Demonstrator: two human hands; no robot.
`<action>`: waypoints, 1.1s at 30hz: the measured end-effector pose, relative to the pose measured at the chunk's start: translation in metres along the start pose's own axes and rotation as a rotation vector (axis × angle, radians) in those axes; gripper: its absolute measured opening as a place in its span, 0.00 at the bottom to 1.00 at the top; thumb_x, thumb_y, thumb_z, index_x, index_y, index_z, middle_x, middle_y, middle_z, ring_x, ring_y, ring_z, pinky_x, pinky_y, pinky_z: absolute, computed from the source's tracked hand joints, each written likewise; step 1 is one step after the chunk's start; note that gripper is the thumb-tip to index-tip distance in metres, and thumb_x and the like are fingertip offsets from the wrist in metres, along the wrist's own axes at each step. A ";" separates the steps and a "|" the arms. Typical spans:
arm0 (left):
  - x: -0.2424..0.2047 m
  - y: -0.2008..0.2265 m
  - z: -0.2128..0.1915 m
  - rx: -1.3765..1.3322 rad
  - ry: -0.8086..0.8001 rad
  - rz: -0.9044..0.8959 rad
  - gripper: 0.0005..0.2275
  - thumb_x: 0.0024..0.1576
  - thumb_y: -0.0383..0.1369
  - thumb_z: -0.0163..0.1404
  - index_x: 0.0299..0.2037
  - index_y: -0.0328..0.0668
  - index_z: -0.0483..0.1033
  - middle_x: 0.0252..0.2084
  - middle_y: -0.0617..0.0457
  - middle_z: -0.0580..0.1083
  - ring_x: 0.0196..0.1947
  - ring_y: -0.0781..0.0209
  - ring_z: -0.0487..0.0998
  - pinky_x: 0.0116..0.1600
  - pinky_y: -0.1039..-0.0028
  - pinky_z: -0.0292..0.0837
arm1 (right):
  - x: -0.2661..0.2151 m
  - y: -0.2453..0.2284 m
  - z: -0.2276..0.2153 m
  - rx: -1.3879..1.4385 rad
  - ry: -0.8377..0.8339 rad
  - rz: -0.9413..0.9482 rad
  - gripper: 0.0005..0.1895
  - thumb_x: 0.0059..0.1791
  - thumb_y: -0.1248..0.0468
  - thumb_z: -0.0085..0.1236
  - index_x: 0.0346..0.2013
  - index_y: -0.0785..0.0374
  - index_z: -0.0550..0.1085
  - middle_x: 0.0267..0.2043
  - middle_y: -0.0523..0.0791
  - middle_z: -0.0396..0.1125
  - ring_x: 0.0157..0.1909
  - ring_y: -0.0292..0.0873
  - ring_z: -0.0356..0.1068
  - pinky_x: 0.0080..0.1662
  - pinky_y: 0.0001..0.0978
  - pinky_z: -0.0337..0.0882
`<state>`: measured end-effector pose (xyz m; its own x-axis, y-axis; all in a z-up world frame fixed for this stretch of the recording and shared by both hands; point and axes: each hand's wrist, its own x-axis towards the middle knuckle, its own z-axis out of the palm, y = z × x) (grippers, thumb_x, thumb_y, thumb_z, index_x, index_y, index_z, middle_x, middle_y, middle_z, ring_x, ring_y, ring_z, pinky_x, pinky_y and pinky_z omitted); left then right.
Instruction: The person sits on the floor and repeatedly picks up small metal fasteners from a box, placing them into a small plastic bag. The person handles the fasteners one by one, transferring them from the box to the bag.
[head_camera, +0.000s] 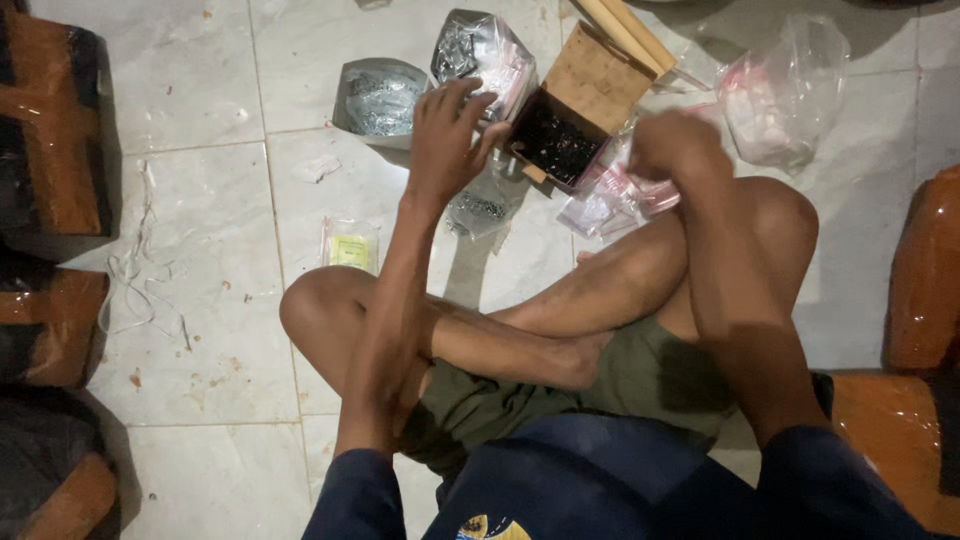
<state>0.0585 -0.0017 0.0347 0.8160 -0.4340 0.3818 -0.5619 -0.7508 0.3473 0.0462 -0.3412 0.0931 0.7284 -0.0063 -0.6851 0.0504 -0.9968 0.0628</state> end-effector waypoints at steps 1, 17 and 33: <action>-0.007 0.005 -0.014 0.003 -0.002 -0.001 0.19 0.73 0.49 0.55 0.65 0.48 0.78 0.69 0.42 0.74 0.69 0.41 0.72 0.74 0.40 0.64 | 0.018 -0.005 0.022 0.001 0.000 -0.003 0.23 0.52 0.51 0.67 0.56 0.62 0.86 0.59 0.57 0.80 0.59 0.65 0.81 0.48 0.57 0.83; -0.056 0.006 -0.091 -0.154 -0.193 -0.117 0.12 0.66 0.33 0.61 0.59 0.50 0.84 0.47 0.46 0.81 0.46 0.33 0.87 0.50 0.47 0.82 | 0.089 -0.012 0.111 0.287 0.226 0.179 0.10 0.51 0.71 0.66 0.43 0.76 0.87 0.45 0.67 0.81 0.54 0.77 0.80 0.50 0.71 0.80; -0.052 0.010 -0.094 -0.187 -0.202 -0.164 0.10 0.66 0.33 0.60 0.57 0.49 0.85 0.46 0.47 0.82 0.43 0.38 0.88 0.46 0.50 0.84 | 0.041 0.008 0.063 0.294 0.184 0.072 0.26 0.47 0.67 0.80 0.52 0.88 0.82 0.53 0.78 0.76 0.59 0.85 0.75 0.56 0.78 0.76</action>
<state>-0.0023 0.0606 0.0990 0.8979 -0.4185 0.1363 -0.4201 -0.7227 0.5489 0.0340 -0.3544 0.0197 0.8352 -0.0893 -0.5427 -0.1850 -0.9749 -0.1243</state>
